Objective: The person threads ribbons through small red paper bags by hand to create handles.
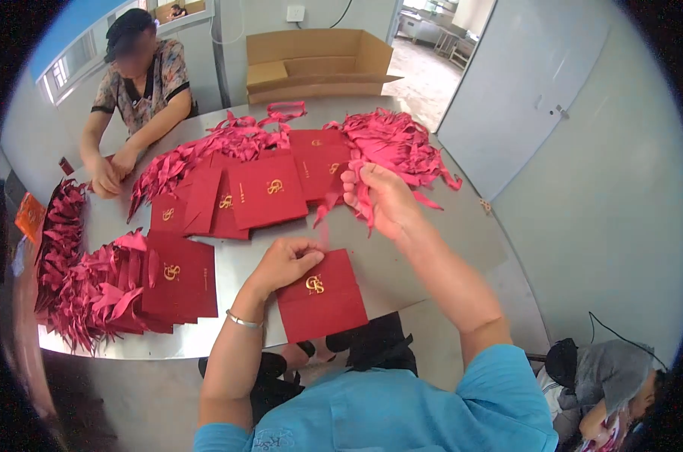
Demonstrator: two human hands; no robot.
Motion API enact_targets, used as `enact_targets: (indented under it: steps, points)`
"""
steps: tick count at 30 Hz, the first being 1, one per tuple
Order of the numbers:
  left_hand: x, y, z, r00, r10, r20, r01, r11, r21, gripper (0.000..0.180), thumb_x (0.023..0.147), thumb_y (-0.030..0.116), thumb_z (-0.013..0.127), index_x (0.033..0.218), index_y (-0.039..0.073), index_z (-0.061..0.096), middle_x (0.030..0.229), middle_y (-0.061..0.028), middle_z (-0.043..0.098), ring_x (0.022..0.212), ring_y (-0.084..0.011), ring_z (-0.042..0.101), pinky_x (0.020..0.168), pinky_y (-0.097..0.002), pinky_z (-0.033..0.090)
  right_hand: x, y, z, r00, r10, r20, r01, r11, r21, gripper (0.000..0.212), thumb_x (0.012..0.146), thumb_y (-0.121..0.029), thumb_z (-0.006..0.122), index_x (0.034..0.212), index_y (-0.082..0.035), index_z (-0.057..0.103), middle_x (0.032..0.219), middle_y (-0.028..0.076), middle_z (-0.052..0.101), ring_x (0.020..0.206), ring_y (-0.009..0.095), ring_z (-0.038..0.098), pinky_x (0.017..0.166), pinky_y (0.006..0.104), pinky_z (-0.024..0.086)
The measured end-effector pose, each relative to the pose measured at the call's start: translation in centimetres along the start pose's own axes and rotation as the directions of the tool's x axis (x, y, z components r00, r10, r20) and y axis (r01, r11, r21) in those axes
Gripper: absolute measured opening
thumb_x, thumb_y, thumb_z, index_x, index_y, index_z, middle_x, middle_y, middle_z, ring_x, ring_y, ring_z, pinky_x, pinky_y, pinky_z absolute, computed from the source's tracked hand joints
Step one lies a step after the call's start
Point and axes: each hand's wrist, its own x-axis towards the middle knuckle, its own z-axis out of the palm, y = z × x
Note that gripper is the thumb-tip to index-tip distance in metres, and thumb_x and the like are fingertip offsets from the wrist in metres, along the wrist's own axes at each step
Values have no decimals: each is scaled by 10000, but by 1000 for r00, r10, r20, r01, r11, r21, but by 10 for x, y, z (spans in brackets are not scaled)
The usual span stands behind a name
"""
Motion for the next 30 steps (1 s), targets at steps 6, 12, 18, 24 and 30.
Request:
enact_targets:
  steps: [6,12,18,24,30]
  points:
    - [2,1,1,998,-46,-35,49,994,96,236,864,186,695,1012,3,694,787,-58,692,734,-95,611,679,-276,510,-6,36,-26,992,72,105,-68,997,-41,135,987,-150,520,1060,-49,571,975,67,646,808,150,618,646,272,512]
    - [0,10,0,997,-58,-43,65,982,179,209,836,197,702,929,11,687,791,-113,710,712,-189,670,678,-320,523,4,15,-99,987,-157,40,118,527,-842,158,937,-132,589,1063,-37,599,1042,91,651,899,164,620,700,297,511]
    - [-3,4,-2,999,4,-38,8,951,308,174,822,190,694,920,47,698,794,-120,706,691,-229,669,666,-334,519,6,44,-61,671,-317,670,536,-417,-734,336,795,-80,672,1127,-56,628,1202,126,606,1112,296,575,912,412,480]
    - [-4,5,-3,998,-53,-32,58,972,228,153,817,170,693,893,38,704,752,-109,698,670,-193,657,653,-322,509,35,68,-55,522,-79,849,792,-327,-517,245,791,-89,677,1035,-77,665,1180,99,623,1138,288,564,960,414,459]
    - [-4,12,-6,992,-124,26,117,975,187,106,814,117,698,846,16,688,711,-76,680,647,-137,624,624,-289,495,18,63,-48,664,-220,715,736,24,-676,117,843,-42,654,959,-52,664,1066,86,654,1020,208,615,867,343,500]
